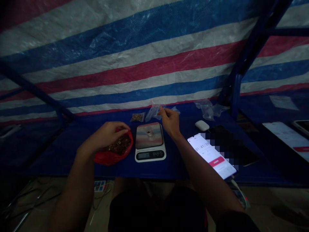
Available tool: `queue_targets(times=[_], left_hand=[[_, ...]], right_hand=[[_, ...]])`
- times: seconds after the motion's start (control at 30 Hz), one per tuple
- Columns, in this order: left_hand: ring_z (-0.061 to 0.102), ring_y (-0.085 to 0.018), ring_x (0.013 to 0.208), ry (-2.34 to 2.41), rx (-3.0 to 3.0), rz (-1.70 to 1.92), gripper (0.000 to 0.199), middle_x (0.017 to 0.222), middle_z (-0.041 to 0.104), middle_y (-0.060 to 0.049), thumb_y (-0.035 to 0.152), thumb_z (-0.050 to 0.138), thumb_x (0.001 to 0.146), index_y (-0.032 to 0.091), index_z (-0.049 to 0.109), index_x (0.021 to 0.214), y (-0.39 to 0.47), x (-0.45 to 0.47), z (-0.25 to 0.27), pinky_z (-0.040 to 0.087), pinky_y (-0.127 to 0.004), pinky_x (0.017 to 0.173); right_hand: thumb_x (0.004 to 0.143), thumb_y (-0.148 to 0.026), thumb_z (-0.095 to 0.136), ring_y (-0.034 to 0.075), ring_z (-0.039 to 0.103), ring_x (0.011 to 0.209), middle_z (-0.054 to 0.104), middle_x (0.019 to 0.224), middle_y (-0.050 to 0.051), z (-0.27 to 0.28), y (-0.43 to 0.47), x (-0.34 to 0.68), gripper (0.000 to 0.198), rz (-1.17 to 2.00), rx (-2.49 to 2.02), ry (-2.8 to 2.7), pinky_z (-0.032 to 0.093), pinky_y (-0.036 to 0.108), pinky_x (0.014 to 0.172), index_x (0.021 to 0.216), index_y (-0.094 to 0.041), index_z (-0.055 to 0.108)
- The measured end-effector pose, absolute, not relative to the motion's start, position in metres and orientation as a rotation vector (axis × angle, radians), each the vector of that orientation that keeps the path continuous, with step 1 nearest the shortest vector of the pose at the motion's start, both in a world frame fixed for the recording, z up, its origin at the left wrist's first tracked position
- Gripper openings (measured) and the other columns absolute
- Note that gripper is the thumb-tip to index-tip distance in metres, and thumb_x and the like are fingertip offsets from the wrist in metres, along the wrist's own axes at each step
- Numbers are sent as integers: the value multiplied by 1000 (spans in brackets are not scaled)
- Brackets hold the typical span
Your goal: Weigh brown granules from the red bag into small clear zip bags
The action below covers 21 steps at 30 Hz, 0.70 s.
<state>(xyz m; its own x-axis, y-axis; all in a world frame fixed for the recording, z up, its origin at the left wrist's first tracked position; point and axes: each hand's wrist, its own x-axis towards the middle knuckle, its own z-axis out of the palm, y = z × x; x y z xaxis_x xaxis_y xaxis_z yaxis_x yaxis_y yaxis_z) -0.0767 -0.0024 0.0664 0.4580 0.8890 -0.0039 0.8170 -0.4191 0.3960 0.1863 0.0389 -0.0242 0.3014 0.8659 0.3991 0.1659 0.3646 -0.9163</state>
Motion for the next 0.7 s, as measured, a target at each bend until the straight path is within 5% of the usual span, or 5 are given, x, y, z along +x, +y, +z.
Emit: queue_targets(times=[0.1,0.23,0.43,0.7], left_hand=[[74,-22,86,1632,2206,32,17,96,79,-5,26,64,84,22,76,95,-10,-110,45,56,-30,77],[69,-26,107,1599,2372,128,43,120,73,-10,35,78,73,22,72,114,-15,-114,20,54,-35,92],[71,-23,93,1506,2441,83,17,103,76,-8,23,68,83,23,77,97,-8,-95,17,53,-34,86],[75,-25,101,1596,2393,155,22,111,80,-5,25,65,89,25,80,106,-8,-116,31,54,-33,91]], right_hand=[[93,-55,58,13,45,52,51,53,-2,-23,38,184,49,608,-1096,-1221,31,28,53,66,-17,72],[93,-55,58,14,48,54,53,54,-1,-23,37,181,49,597,-1089,-1264,33,28,54,65,-17,72],[92,-58,57,13,46,53,50,52,-2,-23,36,182,52,594,-1110,-1260,33,28,53,65,-17,72],[92,-57,57,14,49,54,54,54,-1,-22,36,180,51,619,-1084,-1247,35,28,54,64,-17,71]])
